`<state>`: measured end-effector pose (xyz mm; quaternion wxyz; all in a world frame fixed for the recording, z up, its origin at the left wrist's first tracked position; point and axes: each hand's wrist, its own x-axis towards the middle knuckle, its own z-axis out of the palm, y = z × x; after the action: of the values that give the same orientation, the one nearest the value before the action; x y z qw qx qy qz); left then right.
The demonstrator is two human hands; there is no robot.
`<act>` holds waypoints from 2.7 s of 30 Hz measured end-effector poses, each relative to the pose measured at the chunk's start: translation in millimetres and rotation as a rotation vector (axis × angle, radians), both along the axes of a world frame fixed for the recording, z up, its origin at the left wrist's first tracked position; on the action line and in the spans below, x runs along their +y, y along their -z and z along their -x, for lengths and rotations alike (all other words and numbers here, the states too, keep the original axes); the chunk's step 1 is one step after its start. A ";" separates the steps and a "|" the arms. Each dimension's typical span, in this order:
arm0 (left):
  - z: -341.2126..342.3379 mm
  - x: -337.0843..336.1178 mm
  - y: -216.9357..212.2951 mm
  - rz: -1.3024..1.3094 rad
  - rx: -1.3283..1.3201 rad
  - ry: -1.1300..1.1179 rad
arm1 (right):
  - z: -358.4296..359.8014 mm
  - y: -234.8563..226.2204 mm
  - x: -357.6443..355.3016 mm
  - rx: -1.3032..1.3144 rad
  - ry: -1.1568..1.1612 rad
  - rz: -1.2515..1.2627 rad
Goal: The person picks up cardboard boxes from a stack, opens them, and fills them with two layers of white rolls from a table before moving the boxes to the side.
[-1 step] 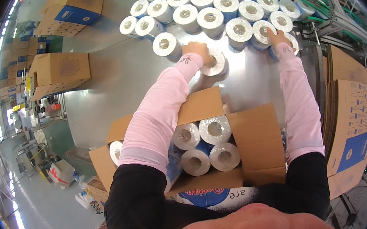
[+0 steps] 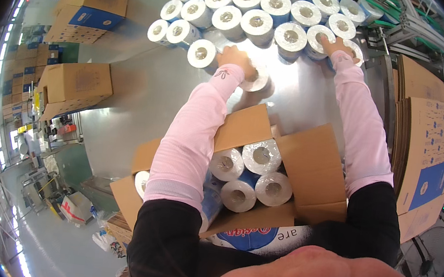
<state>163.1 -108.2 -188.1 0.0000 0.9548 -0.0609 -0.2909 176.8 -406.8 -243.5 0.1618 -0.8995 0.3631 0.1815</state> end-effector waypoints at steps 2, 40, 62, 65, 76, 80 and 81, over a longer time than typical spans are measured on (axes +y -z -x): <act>-0.3 22.1 -10.7 -0.120 -0.155 -0.028 | -0.1 -8.4 13.6 0.022 -0.017 0.091; 341.7 153.0 -221.9 0.565 -0.234 0.457 | 309.9 -227.3 187.6 -0.303 -1.743 -0.050; 422.4 224.3 -255.6 0.386 0.004 0.132 | 345.4 -191.0 198.6 -1.104 -0.744 -0.262; 389.1 203.0 -272.5 0.261 0.196 0.115 | 304.5 -191.6 217.9 -0.935 -1.088 -0.174; 380.2 212.0 -153.2 0.433 -1.108 -0.010 | 363.6 -240.1 160.4 -1.022 -1.147 0.121; 368.8 199.1 -134.8 0.255 -0.840 0.106 | 436.9 -205.2 160.9 -0.868 -1.139 -0.197; 362.0 196.7 -129.3 0.313 -0.824 0.074 | 433.2 -200.0 155.4 -0.862 -1.127 -0.205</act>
<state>-198.9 88.5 -58.8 0.1098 0.9768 -0.1332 0.1271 -256.4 -251.4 -43.5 0.2561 -0.9221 -0.2718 -0.1010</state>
